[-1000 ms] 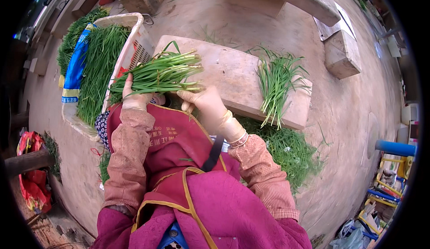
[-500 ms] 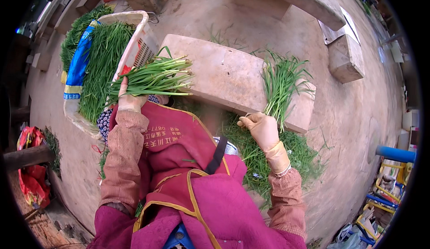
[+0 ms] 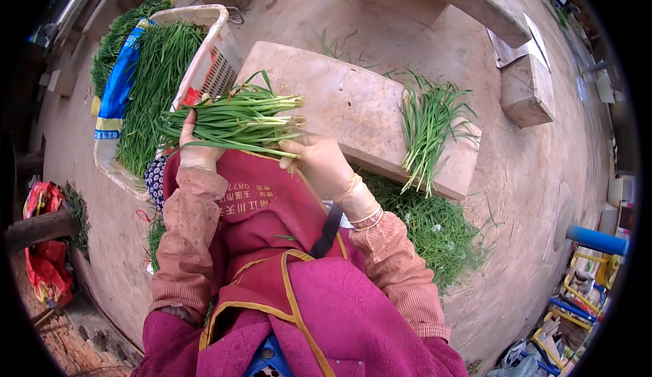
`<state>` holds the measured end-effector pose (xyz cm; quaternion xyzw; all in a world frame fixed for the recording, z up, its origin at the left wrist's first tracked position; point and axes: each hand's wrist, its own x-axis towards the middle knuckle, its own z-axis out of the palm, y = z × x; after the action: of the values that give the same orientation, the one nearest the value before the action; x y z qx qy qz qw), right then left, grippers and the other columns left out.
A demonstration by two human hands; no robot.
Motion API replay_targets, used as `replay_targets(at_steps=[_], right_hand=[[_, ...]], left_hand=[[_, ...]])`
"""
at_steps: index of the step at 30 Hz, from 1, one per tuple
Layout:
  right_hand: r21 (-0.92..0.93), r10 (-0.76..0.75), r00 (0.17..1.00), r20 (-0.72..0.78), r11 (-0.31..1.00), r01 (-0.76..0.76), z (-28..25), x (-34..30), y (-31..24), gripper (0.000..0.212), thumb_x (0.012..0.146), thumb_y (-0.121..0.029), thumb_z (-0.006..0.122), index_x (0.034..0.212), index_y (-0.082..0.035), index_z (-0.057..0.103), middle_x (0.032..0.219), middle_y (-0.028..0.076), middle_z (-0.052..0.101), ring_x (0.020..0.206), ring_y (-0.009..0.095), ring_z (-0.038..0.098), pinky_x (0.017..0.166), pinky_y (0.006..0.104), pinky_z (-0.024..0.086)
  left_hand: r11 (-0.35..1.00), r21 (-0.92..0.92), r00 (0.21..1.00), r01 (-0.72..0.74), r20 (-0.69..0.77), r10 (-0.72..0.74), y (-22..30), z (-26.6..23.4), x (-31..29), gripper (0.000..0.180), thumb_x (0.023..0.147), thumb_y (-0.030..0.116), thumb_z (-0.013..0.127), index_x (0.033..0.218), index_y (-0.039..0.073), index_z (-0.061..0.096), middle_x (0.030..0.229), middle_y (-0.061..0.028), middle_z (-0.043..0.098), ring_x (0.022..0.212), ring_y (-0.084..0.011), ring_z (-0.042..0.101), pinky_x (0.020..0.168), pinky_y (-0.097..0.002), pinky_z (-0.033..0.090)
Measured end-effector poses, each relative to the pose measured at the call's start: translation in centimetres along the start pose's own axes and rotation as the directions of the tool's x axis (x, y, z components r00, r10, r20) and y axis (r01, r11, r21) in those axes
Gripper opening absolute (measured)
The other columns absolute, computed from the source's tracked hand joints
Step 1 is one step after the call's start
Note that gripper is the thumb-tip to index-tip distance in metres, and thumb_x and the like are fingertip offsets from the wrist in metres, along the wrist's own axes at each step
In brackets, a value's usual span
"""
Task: The person sorts and cleans bunches of chives by hand, removing individual yellowed or damaged leaves from each bundle.
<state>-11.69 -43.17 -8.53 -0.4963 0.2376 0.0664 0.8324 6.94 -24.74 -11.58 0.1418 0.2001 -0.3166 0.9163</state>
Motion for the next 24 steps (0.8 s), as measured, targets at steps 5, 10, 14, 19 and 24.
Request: replay_targets(at_steps=[5, 10, 14, 19, 24], right_hand=[[0.155, -0.129, 0.988, 0.089, 0.981, 0.114, 0.6, -1.7, -0.2, 0.020, 0.090, -0.017, 0.061, 0.092, 0.002, 0.066, 0.074, 0.006, 0.065, 0.062, 0.011, 0.056, 0.062, 0.0234, 0.045], [0.153, -0.264, 0.956, 0.126, 0.958, 0.244, -2.7, -6.4, -0.7, 0.033, 0.086, -0.036, 0.066, 0.080, -0.004, 0.067, 0.064, 0.005, 0.062, 0.055, 0.014, 0.054, 0.071, 0.0352, 0.046], [0.015, 0.044, 0.970, 0.239, 0.999, -0.049, -7.1, -7.9, 0.0, 0.046, 0.078, -0.038, 0.075, 0.091, 0.005, 0.068, 0.073, 0.012, 0.068, 0.066, 0.019, 0.065, 0.063, 0.0280, 0.050], [-0.884, -0.283, 0.956, -0.079, 0.464, 0.065, -4.5, -4.0, 2.3, 0.075, 0.069, -0.024, 0.080, 0.133, -0.001, 0.049, 0.095, 0.013, 0.067, 0.072, 0.015, 0.066, 0.069, 0.0280, 0.053], [-0.508, -0.105, 0.992, 0.066, 0.853, 0.124, -0.2, 0.5, 1.4, 0.066, 0.077, -0.011, 0.074, 0.135, 0.000, 0.045, 0.091, 0.008, 0.066, 0.074, 0.013, 0.063, 0.068, 0.0273, 0.053]], left_hand=[[0.981, 0.178, 0.989, -0.078, -0.110, 0.099, 0.0, -0.8, 0.3, 0.039, 0.096, 0.031, 0.044, 0.120, 0.004, 0.060, 0.120, -0.0140, 0.061, 0.114, -0.0306, 0.055, 0.103, -0.0527, 0.037], [0.968, 0.241, 0.961, -0.070, -0.245, 0.131, 1.0, -0.2, 0.1, 0.041, 0.097, 0.033, 0.044, 0.124, 0.005, 0.056, 0.126, -0.0121, 0.059, 0.119, -0.0304, 0.052, 0.104, -0.0530, 0.037], [0.971, 0.219, 0.924, -0.094, -0.343, 0.167, 1.9, -0.3, 0.5, 0.041, 0.097, 0.033, 0.044, 0.124, 0.005, 0.056, 0.128, -0.0124, 0.058, 0.120, -0.0312, 0.052, 0.104, -0.0532, 0.037], [0.973, 0.229, 0.943, -0.024, -0.317, 0.098, 1.5, 0.2, -0.5, 0.040, 0.096, 0.032, 0.044, 0.122, 0.005, 0.058, 0.126, -0.0122, 0.059, 0.117, -0.0310, 0.054, 0.104, -0.0522, 0.038], [0.973, 0.220, 0.976, 0.064, -0.216, -0.016, -0.4, 0.4, -0.5, 0.038, 0.096, 0.029, 0.042, 0.119, 0.004, 0.059, 0.120, -0.0120, 0.062, 0.112, -0.0300, 0.056, 0.103, -0.0505, 0.039]])
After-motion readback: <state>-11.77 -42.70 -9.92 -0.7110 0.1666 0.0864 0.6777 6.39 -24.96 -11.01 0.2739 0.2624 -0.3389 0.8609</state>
